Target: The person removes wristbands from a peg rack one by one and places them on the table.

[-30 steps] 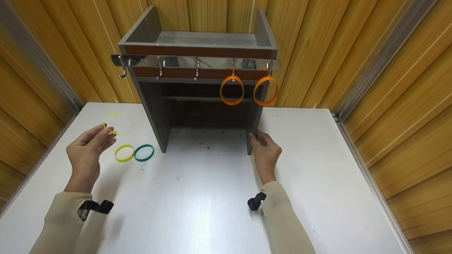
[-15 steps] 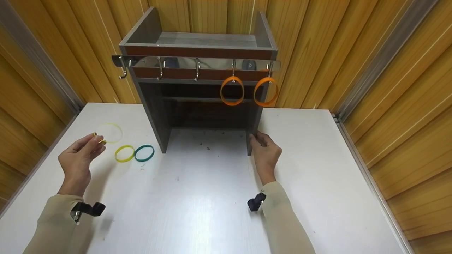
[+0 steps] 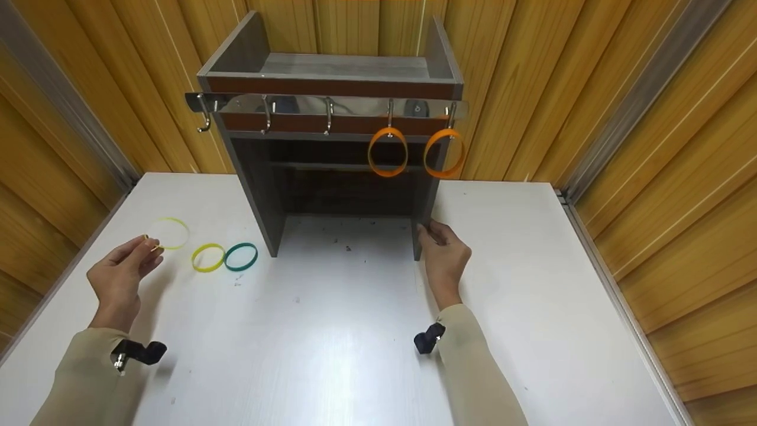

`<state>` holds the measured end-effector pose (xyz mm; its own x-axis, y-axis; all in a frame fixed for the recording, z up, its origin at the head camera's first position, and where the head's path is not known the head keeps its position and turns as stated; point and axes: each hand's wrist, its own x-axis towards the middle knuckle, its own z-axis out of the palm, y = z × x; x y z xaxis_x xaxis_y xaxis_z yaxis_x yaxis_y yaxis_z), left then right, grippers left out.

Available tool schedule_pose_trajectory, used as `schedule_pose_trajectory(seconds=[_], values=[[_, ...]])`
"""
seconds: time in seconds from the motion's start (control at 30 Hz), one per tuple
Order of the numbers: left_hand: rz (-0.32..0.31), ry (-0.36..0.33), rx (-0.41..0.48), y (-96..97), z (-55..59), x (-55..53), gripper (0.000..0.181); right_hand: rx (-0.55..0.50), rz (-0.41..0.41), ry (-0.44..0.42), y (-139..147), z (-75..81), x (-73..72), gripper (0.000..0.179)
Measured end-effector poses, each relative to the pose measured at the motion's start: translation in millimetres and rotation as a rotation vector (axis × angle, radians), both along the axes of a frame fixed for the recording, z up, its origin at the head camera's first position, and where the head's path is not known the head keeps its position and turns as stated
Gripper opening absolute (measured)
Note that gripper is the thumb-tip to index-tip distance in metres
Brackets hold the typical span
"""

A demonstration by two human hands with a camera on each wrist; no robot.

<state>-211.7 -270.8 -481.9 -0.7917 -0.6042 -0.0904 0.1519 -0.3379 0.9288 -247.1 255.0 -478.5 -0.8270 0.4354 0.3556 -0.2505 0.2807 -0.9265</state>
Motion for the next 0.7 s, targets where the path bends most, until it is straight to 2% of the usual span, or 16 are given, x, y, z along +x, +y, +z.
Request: schedule_pose_trajectory(seconds=[0.13,0.3,0.57,0.7], values=[[0.008,-0.041,-0.010,-6.7,-8.3,-0.7,0.019,0.023,0.002,0.020,-6.2,11.5,8.6,0.018],[0.006,-0.109,-0.036,-13.4,-16.1,0.9,0.026,0.029,-0.001,0.015,-8.7,15.4,10.9,0.018],[-0.014,-0.199,-0.043,-18.8,-22.5,-0.6,0.035,0.041,-0.023,0.006,6.9,-12.1,-8.0,0.020],[-0.023,-0.237,-0.040,-19.7,-25.1,-1.2,0.032,0.043,-0.002,0.000,10.3,-14.7,-8.0,0.023]])
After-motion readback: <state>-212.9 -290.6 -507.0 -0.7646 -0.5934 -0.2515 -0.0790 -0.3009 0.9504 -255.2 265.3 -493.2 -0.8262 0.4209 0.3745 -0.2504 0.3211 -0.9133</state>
